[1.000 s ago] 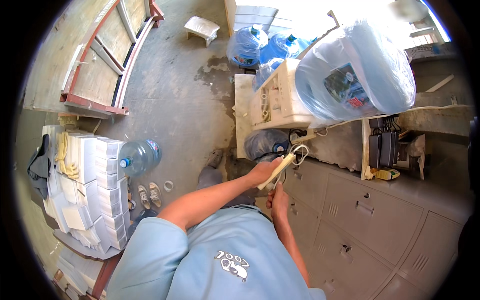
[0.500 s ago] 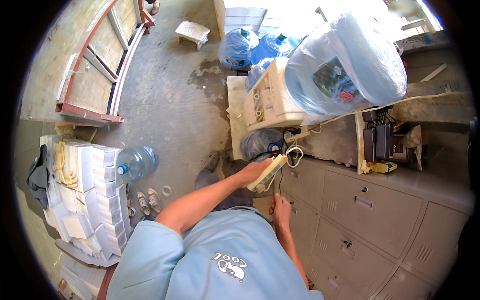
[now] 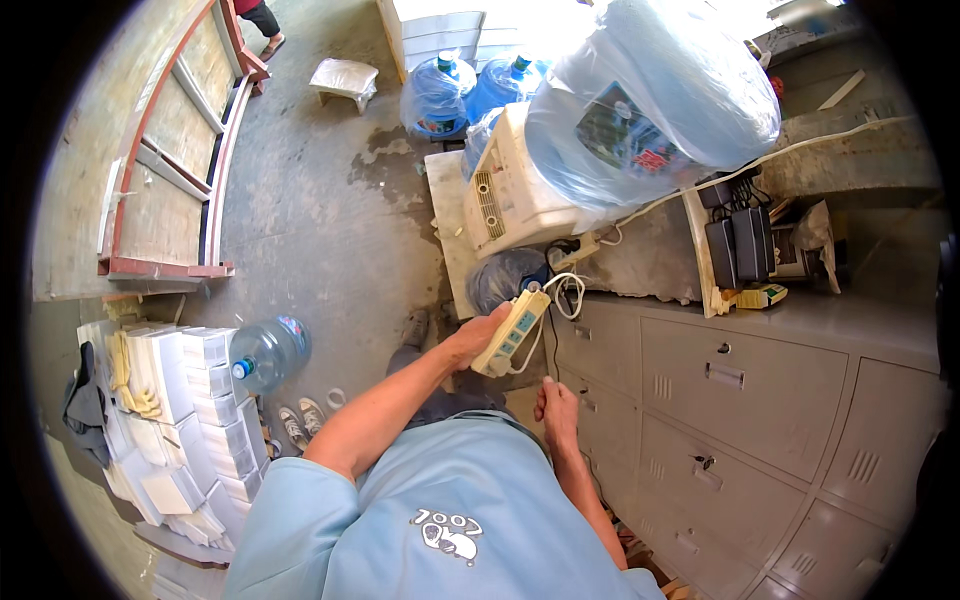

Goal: The person uses a screwdriver to open a power strip, adjusts the internal wiring, and then closes the casing. They repeatedly open and close the power strip while handling the cord and wires.

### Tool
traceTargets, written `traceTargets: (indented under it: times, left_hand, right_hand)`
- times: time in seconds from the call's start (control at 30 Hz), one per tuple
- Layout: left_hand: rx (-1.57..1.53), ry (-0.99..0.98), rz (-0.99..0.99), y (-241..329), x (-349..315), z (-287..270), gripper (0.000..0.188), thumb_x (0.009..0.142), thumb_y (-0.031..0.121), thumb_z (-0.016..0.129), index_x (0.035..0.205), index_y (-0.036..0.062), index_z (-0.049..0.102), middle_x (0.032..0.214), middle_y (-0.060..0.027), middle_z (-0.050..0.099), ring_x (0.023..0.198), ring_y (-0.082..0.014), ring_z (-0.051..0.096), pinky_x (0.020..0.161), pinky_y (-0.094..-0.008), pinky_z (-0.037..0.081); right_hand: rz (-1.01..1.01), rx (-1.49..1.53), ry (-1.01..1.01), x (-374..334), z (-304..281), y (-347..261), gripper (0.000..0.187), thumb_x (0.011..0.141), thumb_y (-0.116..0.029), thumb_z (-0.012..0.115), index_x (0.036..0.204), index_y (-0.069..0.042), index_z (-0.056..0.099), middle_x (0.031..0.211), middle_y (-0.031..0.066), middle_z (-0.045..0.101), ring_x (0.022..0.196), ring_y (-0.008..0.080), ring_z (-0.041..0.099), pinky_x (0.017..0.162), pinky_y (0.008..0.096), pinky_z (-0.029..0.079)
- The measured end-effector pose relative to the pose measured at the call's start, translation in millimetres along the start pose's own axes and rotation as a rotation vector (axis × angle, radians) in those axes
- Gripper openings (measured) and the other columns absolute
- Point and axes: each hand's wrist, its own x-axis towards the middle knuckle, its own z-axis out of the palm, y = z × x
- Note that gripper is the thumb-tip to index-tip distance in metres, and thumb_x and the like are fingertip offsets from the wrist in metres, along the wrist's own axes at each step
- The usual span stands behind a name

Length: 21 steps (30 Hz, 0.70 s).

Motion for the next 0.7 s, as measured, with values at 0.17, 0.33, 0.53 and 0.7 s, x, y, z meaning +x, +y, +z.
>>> traceTargets:
  times: [0.17,0.33,0.53,0.7]
  left_hand:
    - [0.214,-0.103,0.066,-1.0,2.6,0.6,0.061,0.096,0.057,0.046,0.119,0.0031,0.062,0.103,-0.0061,0.063,0.082,-0.0128,0.057,0.073,-0.0296,0.048]
    - [1.21,0.338,0.351,4.0,-15.4,32.2,0.069,0.084,0.062,0.059,0.101,-0.0051,0.058,0.103,-0.0237,0.057,0.094,-0.0432,0.059,0.081,-0.0463,0.049]
    - [1.18,0.361,0.36,-1.5,-14.2,32.5,0.069,0.084,0.062,0.059,0.104,-0.0043,0.058,0.104,-0.0242,0.057,0.094,-0.0428,0.06,0.08,-0.0475,0.049]
    - [1.097,0.34,0.303,3.5,-14.3,30.7,0.068,0.085,0.06,0.059,0.104,-0.0049,0.061,0.106,-0.0254,0.059,0.095,-0.0428,0.061,0.081,-0.0465,0.049]
  right_hand:
    - [0.015,0.042,-0.003,1.5,-6.1,6.0,0.033,0.096,-0.028,0.054,0.073,-0.006,0.049,0.062,0.0005,0.043,0.05,0.0112,0.039,0.046,0.0288,0.034]
    - [0.018,0.046,0.024,3.3,-8.1,8.7,0.034,0.096,-0.027,0.055,0.073,-0.004,0.049,0.062,0.0008,0.044,0.05,0.0105,0.04,0.044,0.0275,0.034]
    - [-0.002,0.019,0.01,4.0,-6.9,3.5,0.033,0.096,-0.027,0.055,0.073,-0.003,0.051,0.061,0.0011,0.045,0.049,0.0107,0.04,0.044,0.0277,0.034]
    - [-0.013,-0.004,-0.005,6.0,-4.9,0.2,0.033,0.096,-0.027,0.056,0.072,-0.004,0.051,0.061,0.001,0.045,0.049,0.011,0.041,0.044,0.0276,0.034]
